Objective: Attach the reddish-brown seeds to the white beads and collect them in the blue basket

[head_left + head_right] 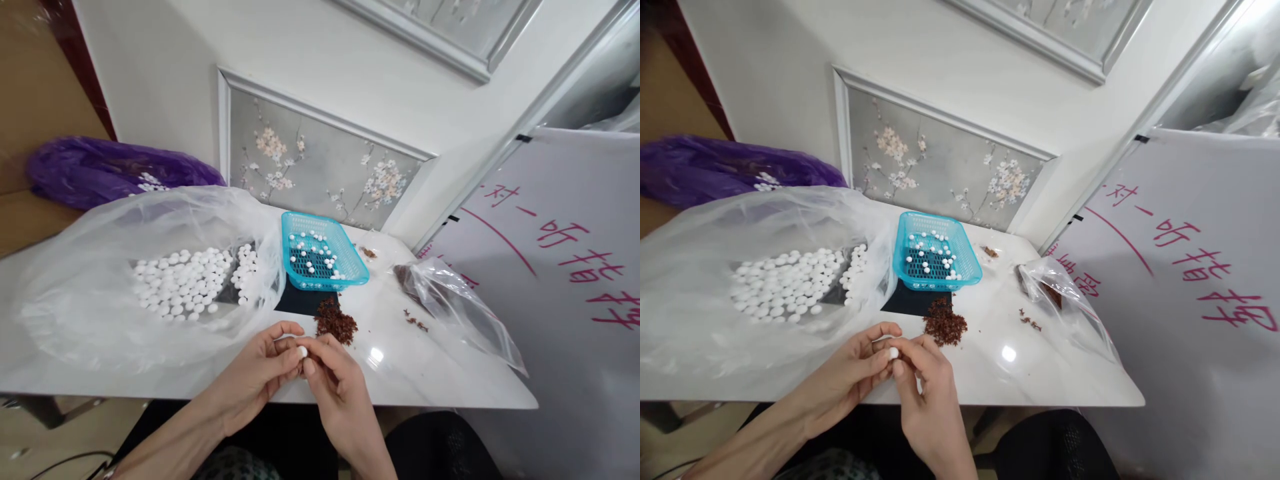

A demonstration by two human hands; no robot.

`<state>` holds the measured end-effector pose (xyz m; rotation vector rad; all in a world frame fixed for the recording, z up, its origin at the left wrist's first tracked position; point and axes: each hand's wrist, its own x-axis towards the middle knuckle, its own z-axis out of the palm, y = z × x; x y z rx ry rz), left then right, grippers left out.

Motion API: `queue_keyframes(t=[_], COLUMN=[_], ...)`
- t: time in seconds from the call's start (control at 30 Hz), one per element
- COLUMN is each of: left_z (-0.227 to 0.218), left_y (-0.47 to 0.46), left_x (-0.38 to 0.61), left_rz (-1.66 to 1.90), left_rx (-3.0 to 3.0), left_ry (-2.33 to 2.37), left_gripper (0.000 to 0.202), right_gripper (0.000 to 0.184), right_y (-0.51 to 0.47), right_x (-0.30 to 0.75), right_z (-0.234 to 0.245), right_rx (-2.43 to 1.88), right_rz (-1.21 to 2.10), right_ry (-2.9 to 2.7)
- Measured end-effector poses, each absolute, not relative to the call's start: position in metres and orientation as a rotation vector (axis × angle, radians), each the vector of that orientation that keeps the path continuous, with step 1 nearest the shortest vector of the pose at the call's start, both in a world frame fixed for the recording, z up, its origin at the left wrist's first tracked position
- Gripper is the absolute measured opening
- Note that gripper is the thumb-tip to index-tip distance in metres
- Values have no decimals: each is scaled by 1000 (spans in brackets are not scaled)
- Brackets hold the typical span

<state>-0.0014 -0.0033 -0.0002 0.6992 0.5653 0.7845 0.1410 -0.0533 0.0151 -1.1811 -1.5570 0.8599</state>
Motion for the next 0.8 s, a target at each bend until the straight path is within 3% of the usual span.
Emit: queue_keyframes(t=[0.8], left_z=[3], left_y=[-6], left_x=[-1], left_rz=[761], left_rx=[778], left_ry=[575], left_gripper=[20], right_gripper=[24], right_y=[-53], right_x=[146], right_z=[15], right_rx=[-1182], right_rz=[814], right_ry=[-1532])
